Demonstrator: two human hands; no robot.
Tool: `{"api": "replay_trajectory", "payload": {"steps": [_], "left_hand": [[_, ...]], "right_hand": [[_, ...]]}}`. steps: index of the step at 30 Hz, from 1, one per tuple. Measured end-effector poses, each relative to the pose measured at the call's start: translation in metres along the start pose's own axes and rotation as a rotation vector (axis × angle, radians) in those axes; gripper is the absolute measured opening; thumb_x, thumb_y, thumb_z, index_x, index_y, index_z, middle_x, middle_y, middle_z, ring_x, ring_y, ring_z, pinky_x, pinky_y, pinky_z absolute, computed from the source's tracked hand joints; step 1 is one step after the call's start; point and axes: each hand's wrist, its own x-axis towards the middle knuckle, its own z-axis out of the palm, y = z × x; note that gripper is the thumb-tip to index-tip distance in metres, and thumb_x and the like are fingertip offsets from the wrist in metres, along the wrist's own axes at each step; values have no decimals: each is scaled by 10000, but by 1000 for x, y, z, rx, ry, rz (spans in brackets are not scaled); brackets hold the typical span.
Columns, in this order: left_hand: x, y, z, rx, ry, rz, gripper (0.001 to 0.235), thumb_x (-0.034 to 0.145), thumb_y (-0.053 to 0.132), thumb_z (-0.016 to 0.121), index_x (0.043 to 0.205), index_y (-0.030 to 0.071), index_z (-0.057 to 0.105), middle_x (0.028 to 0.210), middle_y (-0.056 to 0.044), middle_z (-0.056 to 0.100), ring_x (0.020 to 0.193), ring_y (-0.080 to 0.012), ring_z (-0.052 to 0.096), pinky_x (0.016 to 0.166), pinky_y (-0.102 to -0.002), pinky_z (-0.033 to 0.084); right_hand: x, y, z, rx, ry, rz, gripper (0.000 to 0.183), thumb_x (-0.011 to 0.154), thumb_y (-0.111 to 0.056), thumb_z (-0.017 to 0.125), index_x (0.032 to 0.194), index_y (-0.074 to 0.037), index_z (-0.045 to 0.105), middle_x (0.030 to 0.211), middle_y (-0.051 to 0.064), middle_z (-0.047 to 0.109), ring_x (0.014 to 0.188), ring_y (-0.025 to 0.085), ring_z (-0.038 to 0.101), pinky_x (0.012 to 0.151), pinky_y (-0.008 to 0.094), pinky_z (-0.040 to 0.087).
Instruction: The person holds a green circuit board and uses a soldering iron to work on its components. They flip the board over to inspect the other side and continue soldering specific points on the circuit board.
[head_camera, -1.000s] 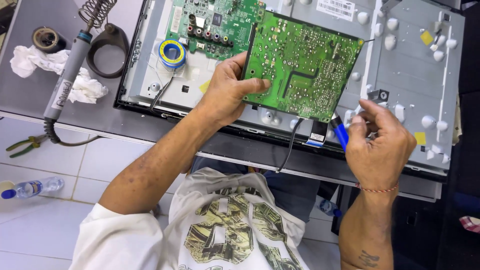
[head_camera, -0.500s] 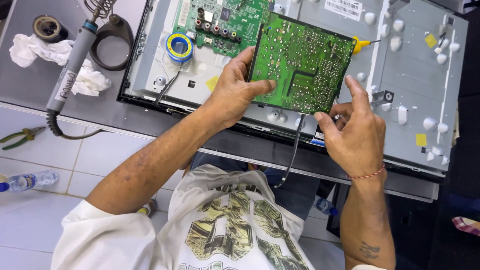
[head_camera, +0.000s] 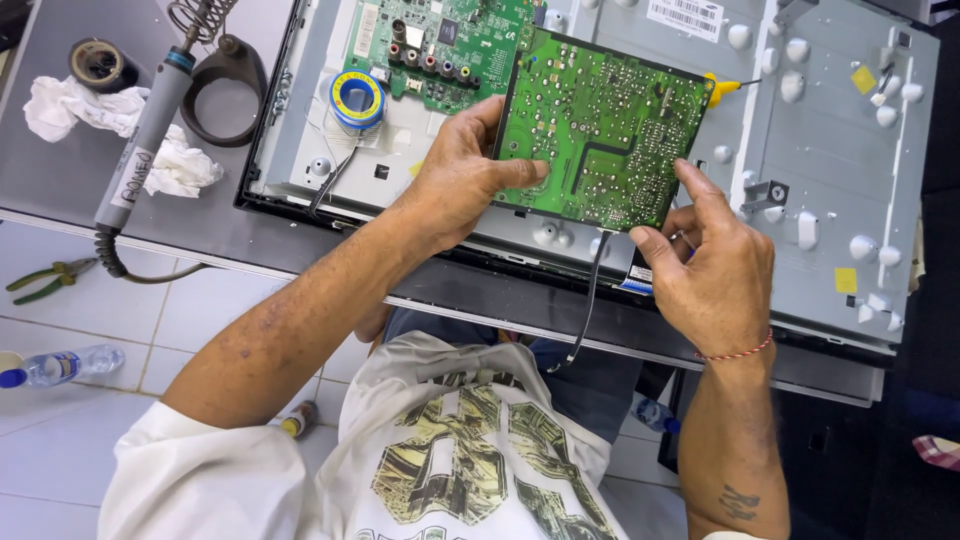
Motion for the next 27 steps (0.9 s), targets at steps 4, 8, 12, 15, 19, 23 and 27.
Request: {"api": "replay_trajectory", "payload": {"steps": [4,8,12,15,19,23,27], "left_hand": [[3,-3,0,-4,-35,40,354,779,-54,733,1098,55,624,1008,-34,673,903,-147,639,800,-293,578],[1,1,4,64,-15,53,340,784,-85,719,1078,56,623,989,-25,674,890,-139,644,805,-287,583],[-6,6,8,232,18,91,243,821,11,720,1032,80,621,929,-4,681,845,-105,644,778,-261,587],[-9,18,15,281,65,16,292,804,23,730,1072,69,623,956,-21,717,861,-134,690,807,-279,627],[-6,16,13,283,75,-15,281,786,1,741,1038,69,638,958,-29,731,864,-136,698,813,-277,617],[-2,16,11,203,39,-41,303,758,-8,760,1036,49,654,962,-41,723,852,-135,680,816,-269,611],[-2,18,13,147,36,-84,305,761,-11,743,1049,37,655,1002,-63,720,890,-157,684,861,-289,600]], "right_hand": [[-1,5,3,-11,26,-23,620,859,-206,773,1416,-25,567,876,45,689,628,163,618,663,346,499],[0,4,5,-60,25,-22,618,848,-214,764,1410,-44,568,876,51,701,604,180,613,702,376,498],[-1,-3,4,-103,38,-51,604,862,-208,757,1413,-42,575,840,19,700,541,187,566,641,389,491],[-1,-2,6,-128,55,-91,602,878,-216,755,1410,-14,560,781,-16,692,551,216,574,649,409,483],[-3,1,9,-136,66,-106,616,887,-224,758,1427,-12,549,772,-6,686,626,233,607,656,415,484],[-3,5,11,-175,8,-68,632,922,-309,697,1458,-23,523,671,-8,639,657,256,629,614,430,484],[-5,7,10,-139,28,-88,642,908,-287,730,1451,-15,522,710,-15,659,619,217,620,621,404,492]]}}
